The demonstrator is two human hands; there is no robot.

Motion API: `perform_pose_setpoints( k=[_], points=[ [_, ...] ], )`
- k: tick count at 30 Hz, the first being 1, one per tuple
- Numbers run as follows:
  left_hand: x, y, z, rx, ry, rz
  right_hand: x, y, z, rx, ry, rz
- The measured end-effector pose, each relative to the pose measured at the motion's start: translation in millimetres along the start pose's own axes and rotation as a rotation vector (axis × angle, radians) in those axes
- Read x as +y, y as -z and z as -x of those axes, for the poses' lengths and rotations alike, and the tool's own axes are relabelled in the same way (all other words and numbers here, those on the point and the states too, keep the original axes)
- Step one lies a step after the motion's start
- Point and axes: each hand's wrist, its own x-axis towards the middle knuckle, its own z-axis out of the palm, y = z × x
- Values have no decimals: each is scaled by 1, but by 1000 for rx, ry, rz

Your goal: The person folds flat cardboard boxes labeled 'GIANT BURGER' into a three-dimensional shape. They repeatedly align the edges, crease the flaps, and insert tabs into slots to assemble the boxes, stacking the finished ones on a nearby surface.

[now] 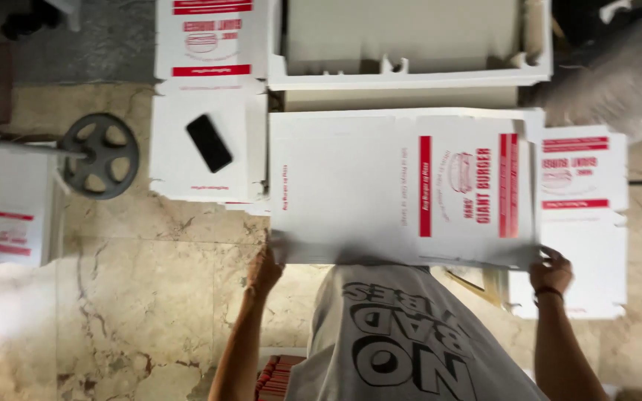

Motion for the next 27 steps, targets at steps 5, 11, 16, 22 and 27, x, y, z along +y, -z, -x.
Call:
perform_pose_setpoints(
  k=[5, 11, 16, 22, 27],
  points=[
    [5, 25, 2, -69, 39, 82, -39, -1, 40, 110, -62, -198],
    [60, 49, 18, -53, 165, 305, -87, 24, 60, 125, 19, -191],
    [-31, -37, -35, 334, 22, 200, -106, 26, 58, -48, -157, -316],
    [-35, -23, -41, 293, 187, 330, -101, 29, 49, -37, -190, -235],
    [19, -6, -18, 313, 189, 442, -97, 16, 31, -47, -129, -3]
  ],
)
